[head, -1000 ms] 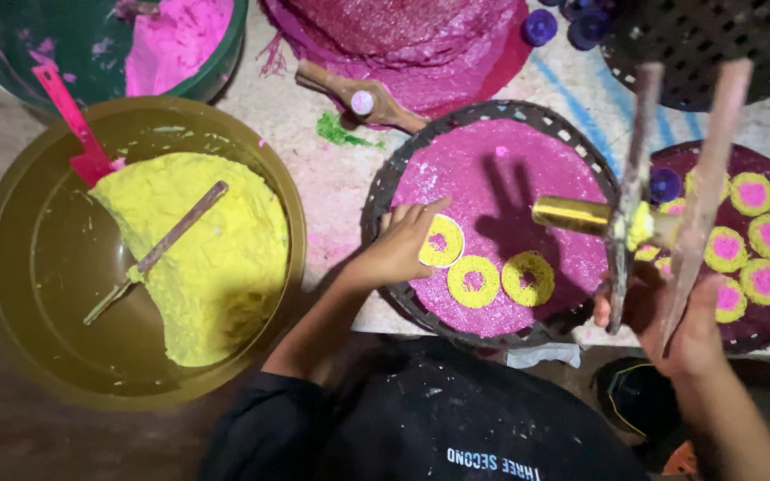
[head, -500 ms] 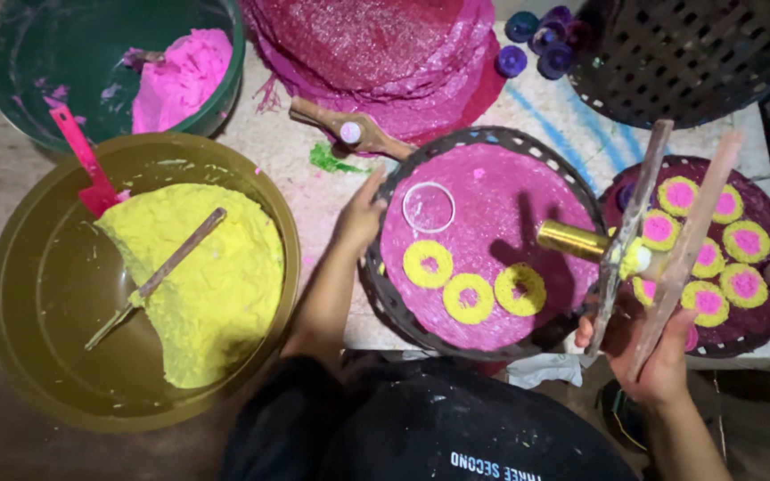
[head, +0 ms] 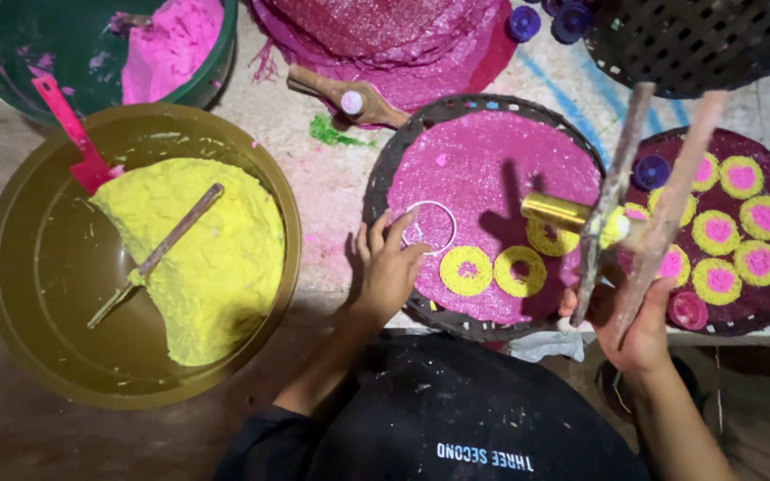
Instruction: The person uses a manual dough press to form yellow dough into ring shapes on a pink glittery surface. They repeatedly load the press with yellow dough, press it, and release the rings onto the surface. Later, they load pink dough into the press and form pink rings on top of the yellow ones.
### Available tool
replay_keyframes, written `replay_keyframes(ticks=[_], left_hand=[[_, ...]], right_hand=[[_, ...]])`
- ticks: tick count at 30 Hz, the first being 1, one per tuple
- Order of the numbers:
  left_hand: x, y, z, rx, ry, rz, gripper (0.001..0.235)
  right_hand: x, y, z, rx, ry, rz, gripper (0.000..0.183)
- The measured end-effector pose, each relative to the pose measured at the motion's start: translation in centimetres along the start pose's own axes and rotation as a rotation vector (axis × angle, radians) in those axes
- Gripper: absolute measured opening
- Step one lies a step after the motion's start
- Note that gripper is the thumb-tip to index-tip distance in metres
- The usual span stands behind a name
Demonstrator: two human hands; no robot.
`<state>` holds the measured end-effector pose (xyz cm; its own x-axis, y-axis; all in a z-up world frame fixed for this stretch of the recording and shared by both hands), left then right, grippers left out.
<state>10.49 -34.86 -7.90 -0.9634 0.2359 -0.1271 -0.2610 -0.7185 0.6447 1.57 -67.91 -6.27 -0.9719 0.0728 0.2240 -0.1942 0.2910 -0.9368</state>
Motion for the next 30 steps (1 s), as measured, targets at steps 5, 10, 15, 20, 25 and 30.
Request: replay_keyframes(ticks=[5, 10, 15, 20, 25, 30], left_hand=[[-1.4, 1.1, 1.7, 0.239, 0.007, -0.020, 0.045], [-7.3, 1.5, 2.1, 1.716, -0.192, -0.013, 0.063], [-10.8, 0.1, 0.9, 2.478, -0.194, -0.014, 0.050], [-11.6, -3.7, 1.1, 2.489, -0.084, -0.174, 0.040], [-10.7, -6.1, 0.4, 2.471, -0.047, -0.156, 0.037], [-10.4, -5.5, -2.9, 2.512, 0.036, -0.036, 0.027]], right_hand=[[-1.9, 0.6, -0.9, 0.167, -0.278, -0.029, 0.106], [-5.2, 1.8, -4.1, 0.395, -0.558, -0.537, 0.084], [-9.8, -2.8, -8.8, 0.782, -0.604, -0.623, 0.079], [-11.6, -4.8, -13.7, 1.162, -0.529, -0.476, 0.084], [-10.8, -4.1, -16.2, 1.172, -0.583, -0.413, 0.079], [-10.8, -4.9, -14.6, 1.266, -0.547, -0.468, 0.077]])
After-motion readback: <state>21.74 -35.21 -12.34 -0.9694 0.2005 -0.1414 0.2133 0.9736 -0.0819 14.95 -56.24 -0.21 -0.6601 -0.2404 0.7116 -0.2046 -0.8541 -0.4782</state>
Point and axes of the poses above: each hand's wrist, its own x-axis away from the middle knuckle, its own z-axis out of the back of the hand, y = z × x, the point moved 5 cm from there along -x, towards the middle knuckle, and after that the axes turned 7 degrees about z, right-handed, at the moved point
